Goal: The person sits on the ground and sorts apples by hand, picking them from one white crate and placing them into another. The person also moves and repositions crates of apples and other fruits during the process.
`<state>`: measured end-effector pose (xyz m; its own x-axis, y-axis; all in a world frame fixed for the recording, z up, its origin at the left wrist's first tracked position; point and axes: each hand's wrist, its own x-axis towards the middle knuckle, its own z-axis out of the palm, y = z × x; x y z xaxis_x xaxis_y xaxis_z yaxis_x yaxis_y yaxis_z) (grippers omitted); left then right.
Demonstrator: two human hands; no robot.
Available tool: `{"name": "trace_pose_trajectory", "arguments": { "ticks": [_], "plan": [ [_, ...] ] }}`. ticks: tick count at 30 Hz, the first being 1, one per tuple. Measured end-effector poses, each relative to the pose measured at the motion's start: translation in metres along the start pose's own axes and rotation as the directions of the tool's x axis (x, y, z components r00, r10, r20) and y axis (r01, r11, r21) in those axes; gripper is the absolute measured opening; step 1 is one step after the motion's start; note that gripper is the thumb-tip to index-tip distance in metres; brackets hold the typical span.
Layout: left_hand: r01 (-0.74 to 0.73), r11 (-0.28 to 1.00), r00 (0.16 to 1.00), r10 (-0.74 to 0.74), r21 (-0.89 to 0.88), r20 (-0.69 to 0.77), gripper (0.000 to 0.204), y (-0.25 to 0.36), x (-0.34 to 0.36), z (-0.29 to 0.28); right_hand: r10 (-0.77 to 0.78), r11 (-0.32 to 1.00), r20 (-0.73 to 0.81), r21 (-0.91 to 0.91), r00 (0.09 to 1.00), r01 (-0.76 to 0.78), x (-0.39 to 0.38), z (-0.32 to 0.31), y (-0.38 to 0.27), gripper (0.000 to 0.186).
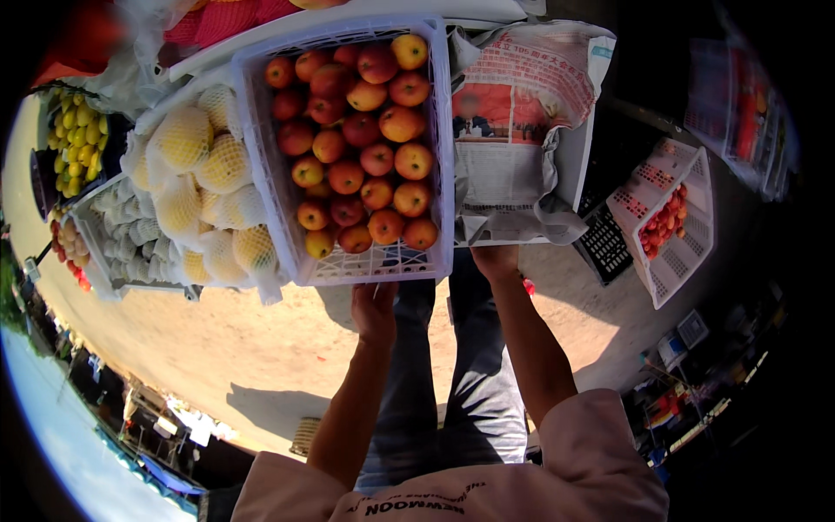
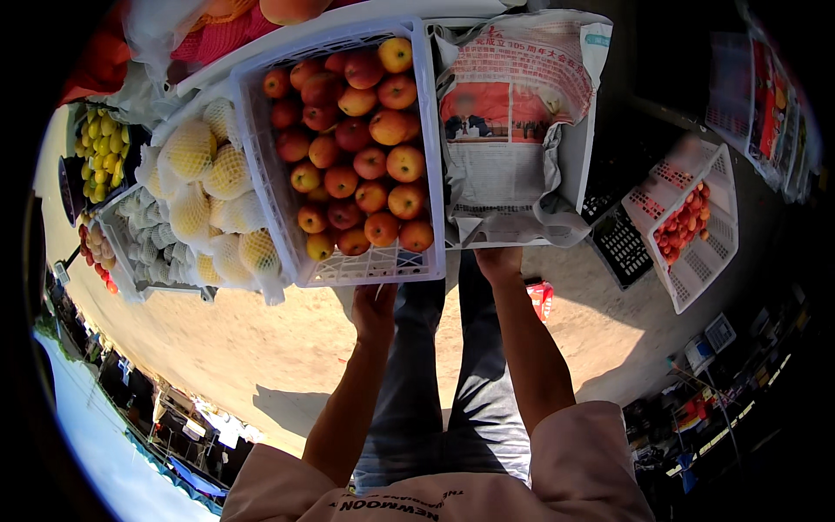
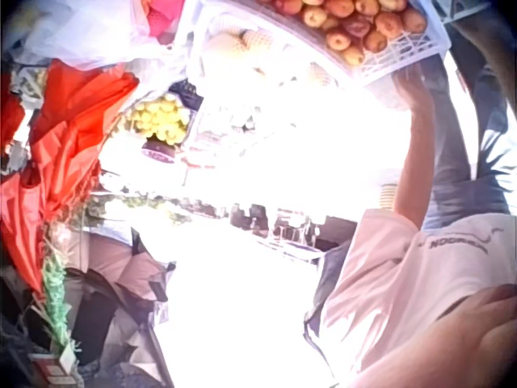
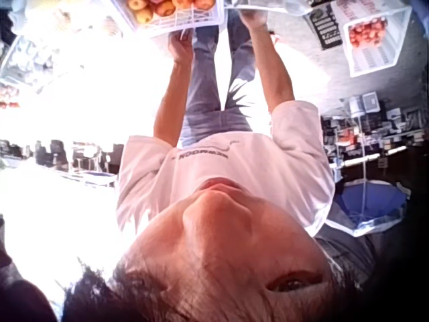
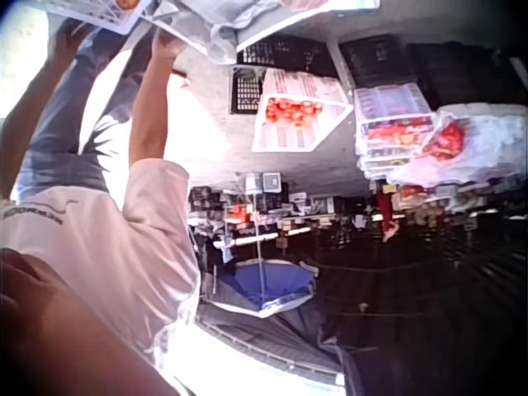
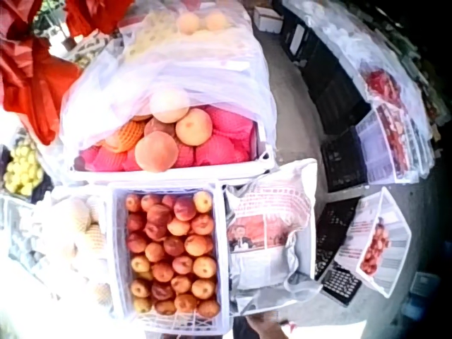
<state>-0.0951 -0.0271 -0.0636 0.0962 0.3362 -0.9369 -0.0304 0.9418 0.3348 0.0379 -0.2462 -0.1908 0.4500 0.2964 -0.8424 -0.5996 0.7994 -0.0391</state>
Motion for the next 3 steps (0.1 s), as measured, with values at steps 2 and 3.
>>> {"name": "trace_pose_trajectory", "arguments": {
  "ticks": [2, 3],
  "plan": [
    [0.084, 0.979, 0.965, -0.034, -0.185, 0.259, 0.037, -0.006, 0.047, -0.035, -0.026, 1.000, -0.197, -0.014, 0.980, 0.024, -0.016, 0.003, -0.005, 0.046],
    [0.132, 0.954, 0.924, -0.021, -0.268, 0.381, 0.039, -0.010, 0.079, -0.052, -0.051, 0.999, -0.305, -0.022, 0.951, 0.047, -0.026, 0.024, -0.008, 0.045]
  ]
}}
